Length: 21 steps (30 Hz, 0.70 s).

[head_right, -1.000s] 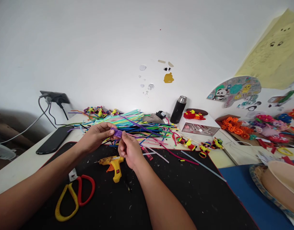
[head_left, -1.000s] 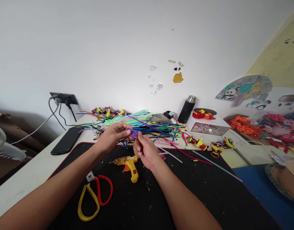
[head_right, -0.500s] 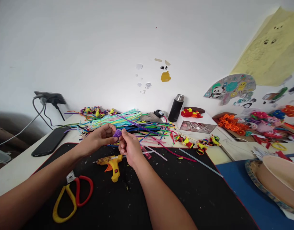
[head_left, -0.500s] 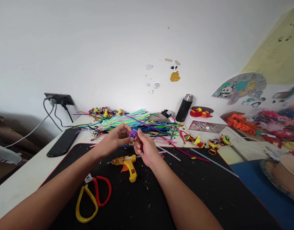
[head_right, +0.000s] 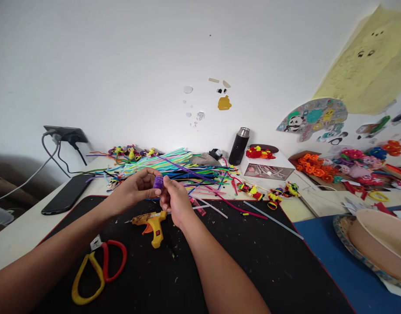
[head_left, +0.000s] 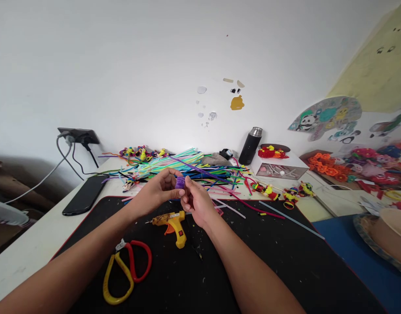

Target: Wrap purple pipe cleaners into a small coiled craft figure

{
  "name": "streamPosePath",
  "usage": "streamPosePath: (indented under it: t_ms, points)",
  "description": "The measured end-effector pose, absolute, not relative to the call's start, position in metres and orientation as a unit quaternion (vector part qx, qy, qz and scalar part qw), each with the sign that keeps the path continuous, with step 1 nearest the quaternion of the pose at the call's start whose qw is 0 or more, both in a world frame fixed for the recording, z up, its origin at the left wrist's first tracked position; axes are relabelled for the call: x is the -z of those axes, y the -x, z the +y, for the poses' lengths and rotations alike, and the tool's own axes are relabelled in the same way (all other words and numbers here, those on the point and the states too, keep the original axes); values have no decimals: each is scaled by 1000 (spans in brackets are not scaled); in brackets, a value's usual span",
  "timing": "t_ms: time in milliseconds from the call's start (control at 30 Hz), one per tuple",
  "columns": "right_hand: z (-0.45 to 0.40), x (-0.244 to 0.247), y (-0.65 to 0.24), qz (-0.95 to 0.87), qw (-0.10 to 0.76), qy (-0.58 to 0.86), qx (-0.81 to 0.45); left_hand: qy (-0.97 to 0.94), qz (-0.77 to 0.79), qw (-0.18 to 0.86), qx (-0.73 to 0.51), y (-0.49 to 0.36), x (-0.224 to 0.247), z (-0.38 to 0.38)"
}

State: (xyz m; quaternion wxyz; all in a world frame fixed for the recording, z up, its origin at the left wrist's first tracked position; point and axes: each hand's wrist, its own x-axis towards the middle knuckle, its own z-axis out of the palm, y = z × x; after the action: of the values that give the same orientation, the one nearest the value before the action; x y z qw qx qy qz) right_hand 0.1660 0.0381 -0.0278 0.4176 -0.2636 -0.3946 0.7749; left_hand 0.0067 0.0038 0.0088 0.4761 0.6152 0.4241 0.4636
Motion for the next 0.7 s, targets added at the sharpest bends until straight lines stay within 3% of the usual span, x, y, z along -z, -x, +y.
streamPosePath:
  t_ms: [300,533,700]
  points:
    - [38,29,-167,-405,431,251,-766,-638,435,449,-449,-3,-9,5]
    - [38,33,-166,-429,423,256,-756,-721,496,260,-409,5,-8,6]
    - [36,32,-165,-423,415,263,-762,-676,497,313,-445,3,-11,6]
